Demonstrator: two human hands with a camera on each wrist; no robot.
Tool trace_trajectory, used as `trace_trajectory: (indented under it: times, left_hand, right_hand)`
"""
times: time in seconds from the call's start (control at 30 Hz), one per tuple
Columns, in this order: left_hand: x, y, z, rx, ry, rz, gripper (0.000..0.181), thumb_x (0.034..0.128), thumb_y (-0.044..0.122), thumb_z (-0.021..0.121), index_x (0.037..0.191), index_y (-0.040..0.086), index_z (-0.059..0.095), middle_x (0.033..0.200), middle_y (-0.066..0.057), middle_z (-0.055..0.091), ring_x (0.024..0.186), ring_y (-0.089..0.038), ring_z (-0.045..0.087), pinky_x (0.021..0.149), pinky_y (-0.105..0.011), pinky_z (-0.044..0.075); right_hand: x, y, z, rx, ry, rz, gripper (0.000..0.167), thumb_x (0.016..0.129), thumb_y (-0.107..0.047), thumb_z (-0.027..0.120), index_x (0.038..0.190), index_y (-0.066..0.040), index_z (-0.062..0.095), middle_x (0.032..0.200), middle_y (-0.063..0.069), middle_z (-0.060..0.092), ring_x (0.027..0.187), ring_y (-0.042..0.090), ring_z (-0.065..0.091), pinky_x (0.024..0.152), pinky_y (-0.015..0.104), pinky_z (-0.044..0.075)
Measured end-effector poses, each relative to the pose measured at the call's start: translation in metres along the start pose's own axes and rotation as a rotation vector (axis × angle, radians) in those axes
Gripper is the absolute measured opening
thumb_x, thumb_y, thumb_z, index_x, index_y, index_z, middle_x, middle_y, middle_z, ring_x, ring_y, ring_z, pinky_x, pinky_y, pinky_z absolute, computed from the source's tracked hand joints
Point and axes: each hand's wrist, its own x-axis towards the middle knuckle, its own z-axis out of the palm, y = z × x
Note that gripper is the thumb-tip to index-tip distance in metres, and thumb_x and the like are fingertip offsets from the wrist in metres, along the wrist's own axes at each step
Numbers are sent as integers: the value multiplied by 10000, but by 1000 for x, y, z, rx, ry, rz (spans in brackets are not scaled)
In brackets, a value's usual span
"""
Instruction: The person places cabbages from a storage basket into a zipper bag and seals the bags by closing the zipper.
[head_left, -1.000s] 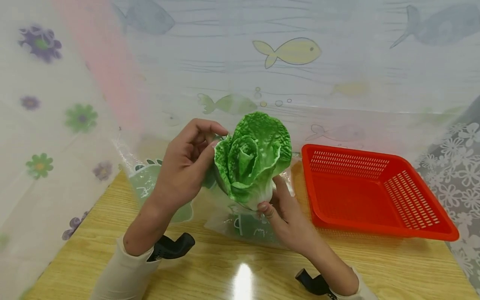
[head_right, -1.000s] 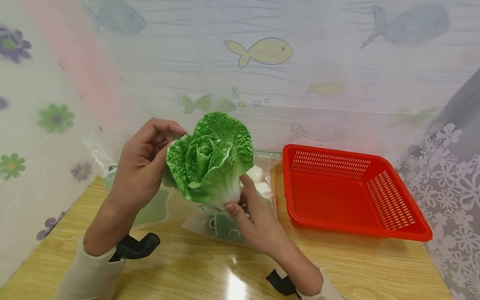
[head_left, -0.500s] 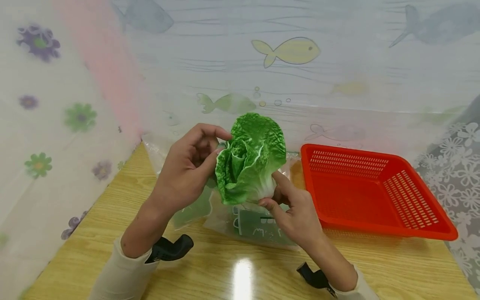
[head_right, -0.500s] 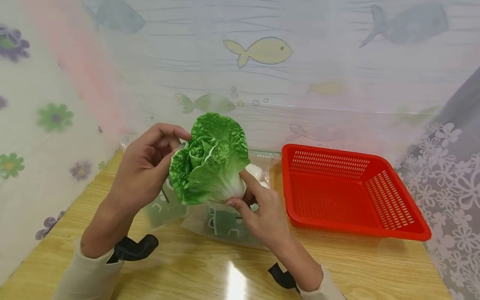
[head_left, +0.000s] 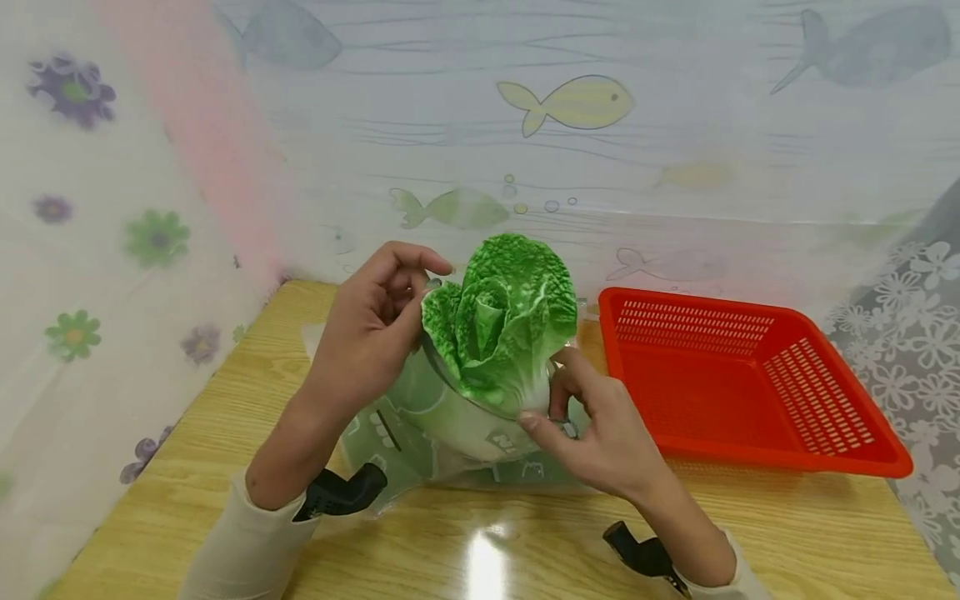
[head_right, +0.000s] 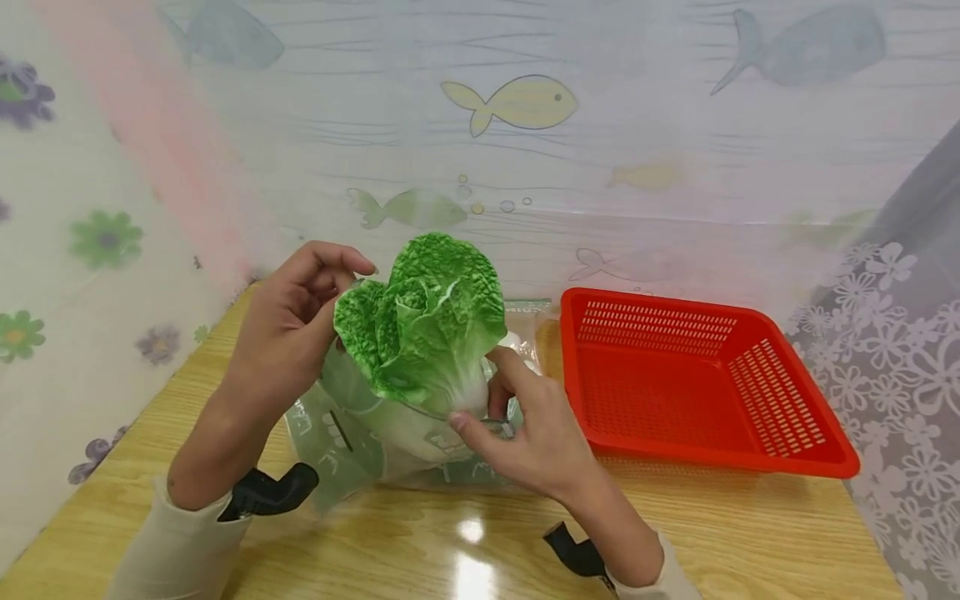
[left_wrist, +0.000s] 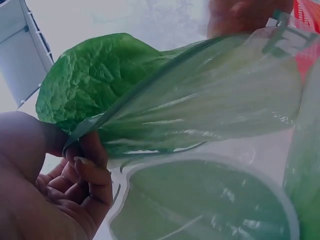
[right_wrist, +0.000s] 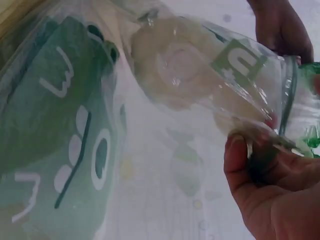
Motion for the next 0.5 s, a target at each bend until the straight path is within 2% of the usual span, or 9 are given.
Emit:
trace_trajectory:
  times: [0.13, 0.23, 0.33, 0.43, 0.5]
  left_hand:
    - [-2, 1, 2, -20, -39, 19, 207, 1082, -24, 531, 1258, 27, 628, 768, -42, 519, 482, -171, 388, 457, -308, 374]
    - [-3, 2, 5, -20, -80, 32, 197, 1085, 2, 565, 1271, 37, 620, 765, -25, 523, 480, -172, 375, 460, -311, 357]
    - [-3, 3, 10, -28, -120, 44, 201, 1081, 4, 581, 1275, 45, 613, 761, -27, 514, 506, -177, 380, 501, -307, 368]
    - [-4, 4, 16, -60, -150, 42, 204, 1083, -9, 567, 1281, 28, 599, 771, -47, 499, 557, -190, 375, 571, -309, 379]
    - [-6, 5, 19, -69, -135, 26, 205, 1092, -4, 549, 1291, 25, 588, 774, -52, 489, 572, -193, 360, 598, -312, 372]
  right_hand:
    - [-1, 0, 3, 19, 0, 5, 414, 1073, -552, 573, 1196, -157, 576, 663, -121, 428, 596, 52, 423, 602, 238, 373]
    - [-1, -1, 4, 19, -19, 33, 380, 1060, -567, 580, 1140, -196, 572, 634, -139, 373, 571, 31, 376, 541, 236, 282]
    - [-1, -2, 3, 15, -40, 34, 411, 1033, -609, 591, 986, -204, 541, 610, -144, 329, 548, 5, 312, 528, 220, 240]
    - [0, 0, 3, 26, -52, -37, 467, 1022, -620, 587, 868, -188, 495, 599, -115, 308, 554, -24, 271, 520, 198, 222]
    - [0, 2, 4, 41, -53, -103, 477, 1024, -593, 599, 824, -180, 471, 599, -91, 309, 567, -34, 267, 523, 180, 218]
